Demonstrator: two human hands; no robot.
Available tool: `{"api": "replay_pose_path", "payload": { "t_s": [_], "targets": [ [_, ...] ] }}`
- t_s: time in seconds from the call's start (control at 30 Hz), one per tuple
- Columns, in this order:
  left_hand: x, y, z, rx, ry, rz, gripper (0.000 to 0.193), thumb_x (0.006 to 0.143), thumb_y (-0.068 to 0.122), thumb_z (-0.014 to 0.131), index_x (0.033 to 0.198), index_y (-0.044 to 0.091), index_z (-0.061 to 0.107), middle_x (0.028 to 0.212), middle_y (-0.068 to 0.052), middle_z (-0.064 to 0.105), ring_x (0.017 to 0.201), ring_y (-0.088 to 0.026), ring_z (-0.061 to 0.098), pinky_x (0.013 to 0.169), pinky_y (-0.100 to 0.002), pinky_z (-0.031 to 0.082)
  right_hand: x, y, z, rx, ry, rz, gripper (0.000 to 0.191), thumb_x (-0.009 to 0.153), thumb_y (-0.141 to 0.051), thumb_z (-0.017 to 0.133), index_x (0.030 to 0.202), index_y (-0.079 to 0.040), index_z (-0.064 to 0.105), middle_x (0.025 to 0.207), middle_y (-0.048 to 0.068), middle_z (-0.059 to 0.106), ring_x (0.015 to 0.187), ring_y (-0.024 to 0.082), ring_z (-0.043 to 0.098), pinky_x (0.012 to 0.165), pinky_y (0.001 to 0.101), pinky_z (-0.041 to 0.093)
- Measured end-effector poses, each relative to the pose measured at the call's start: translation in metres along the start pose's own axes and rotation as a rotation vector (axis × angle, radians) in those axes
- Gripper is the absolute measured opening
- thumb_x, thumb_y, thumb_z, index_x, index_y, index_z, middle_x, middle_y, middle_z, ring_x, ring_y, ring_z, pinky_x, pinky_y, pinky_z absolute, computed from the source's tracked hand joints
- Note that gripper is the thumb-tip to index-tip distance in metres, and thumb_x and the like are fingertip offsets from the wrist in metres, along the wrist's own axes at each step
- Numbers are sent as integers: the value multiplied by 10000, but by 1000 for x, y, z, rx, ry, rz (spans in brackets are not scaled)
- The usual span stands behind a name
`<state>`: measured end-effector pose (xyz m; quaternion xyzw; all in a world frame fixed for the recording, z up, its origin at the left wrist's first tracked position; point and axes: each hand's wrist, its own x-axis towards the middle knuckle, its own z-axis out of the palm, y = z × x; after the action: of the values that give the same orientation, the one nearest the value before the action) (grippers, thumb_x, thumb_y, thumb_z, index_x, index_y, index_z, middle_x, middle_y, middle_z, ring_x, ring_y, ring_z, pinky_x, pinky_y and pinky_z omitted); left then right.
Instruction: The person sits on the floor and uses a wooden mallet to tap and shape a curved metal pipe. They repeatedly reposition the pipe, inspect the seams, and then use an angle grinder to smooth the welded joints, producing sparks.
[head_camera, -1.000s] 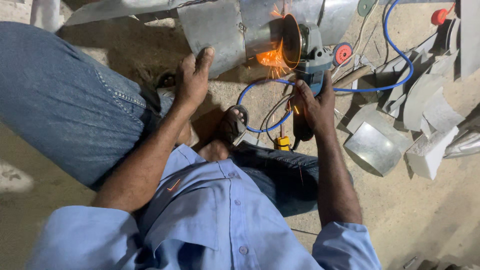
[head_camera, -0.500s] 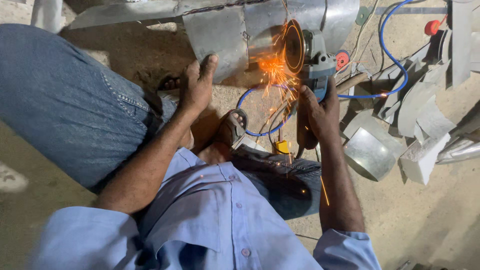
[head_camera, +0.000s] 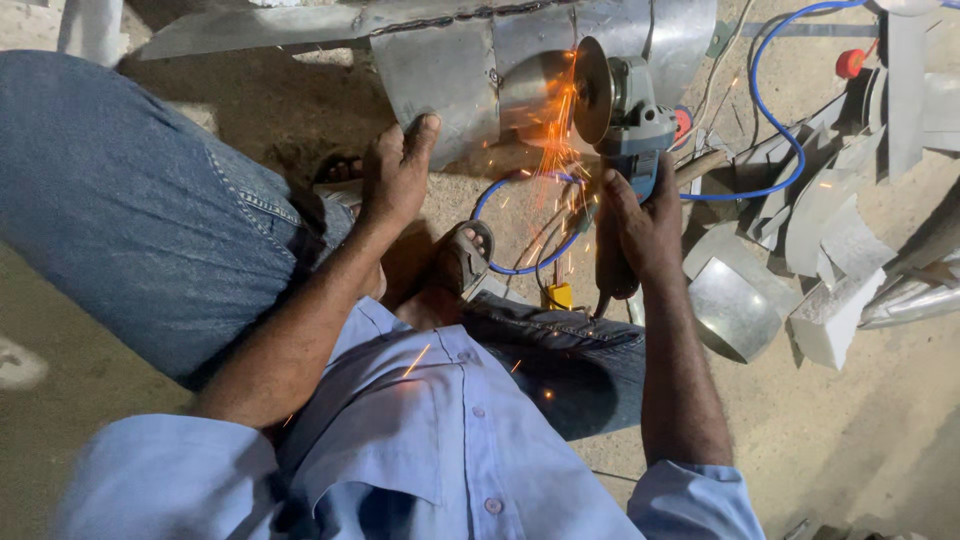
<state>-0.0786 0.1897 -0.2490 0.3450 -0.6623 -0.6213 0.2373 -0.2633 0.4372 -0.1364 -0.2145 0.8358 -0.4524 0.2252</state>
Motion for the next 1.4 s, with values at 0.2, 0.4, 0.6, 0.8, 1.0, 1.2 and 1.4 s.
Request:
{"api": "replay_pose_path", "payload": {
  "t_s": [0.2,0.4,0.6,0.8,1.0,1.2,1.4],
  "targets": [
    [-2,5,-2,31,-6,-31,525,1051,500,568,1050,-3,718,808,-121,726,749,-192,689,679,-374,524,2,-10,4,44,-7,40,468,1027,-251,736,1373,-33,509,1121,78,689,950,129,662,787,272,577],
    [-2,8,-1,43,-4,-64,509,1037,484,575,1041,-3,723,797,-138,727,733,-210,692,667,-395,521,0,-26,6,67,18,95,461,1030,-253,729,1378,-48,507,1072,78,690,869,124,666,696,261,569],
    [-2,4,0,8,12,13,495,1055,463,584,1041,-14,715,824,-142,732,763,-213,704,685,-396,529,1,-34,7,-15,15,-32,463,1057,-259,743,1394,-28,524,1183,103,706,1035,147,683,882,292,567],
    [-3,2,-1,21,-5,-45,504,1047,474,579,1024,-10,720,769,-131,708,713,-198,659,662,-389,510,-4,-43,6,-119,28,107,467,1029,-311,734,1360,-53,531,1118,96,710,963,146,684,830,295,567],
    [-4,3,-2,-56,-12,-18,547,1062,513,547,1073,-9,713,822,-83,721,770,-147,653,695,-355,518,-5,-48,11,-62,32,169,534,975,-348,728,1384,-85,506,1106,81,695,930,139,667,762,299,572],
    [-9,7,-1,-26,-48,-88,579,1054,542,524,1060,-5,713,765,-94,668,726,-162,609,671,-364,495,1,-50,11,-50,35,35,505,1054,-328,741,1412,-49,520,1171,103,700,1036,147,669,883,291,566],
    [-11,12,-4,-6,-14,-35,582,1056,551,519,1062,1,712,829,-114,718,764,-207,683,689,-385,519,11,-63,9,59,-10,54,474,1058,-287,736,1396,-44,508,1151,102,685,1006,142,638,853,282,542]
  ]
}}
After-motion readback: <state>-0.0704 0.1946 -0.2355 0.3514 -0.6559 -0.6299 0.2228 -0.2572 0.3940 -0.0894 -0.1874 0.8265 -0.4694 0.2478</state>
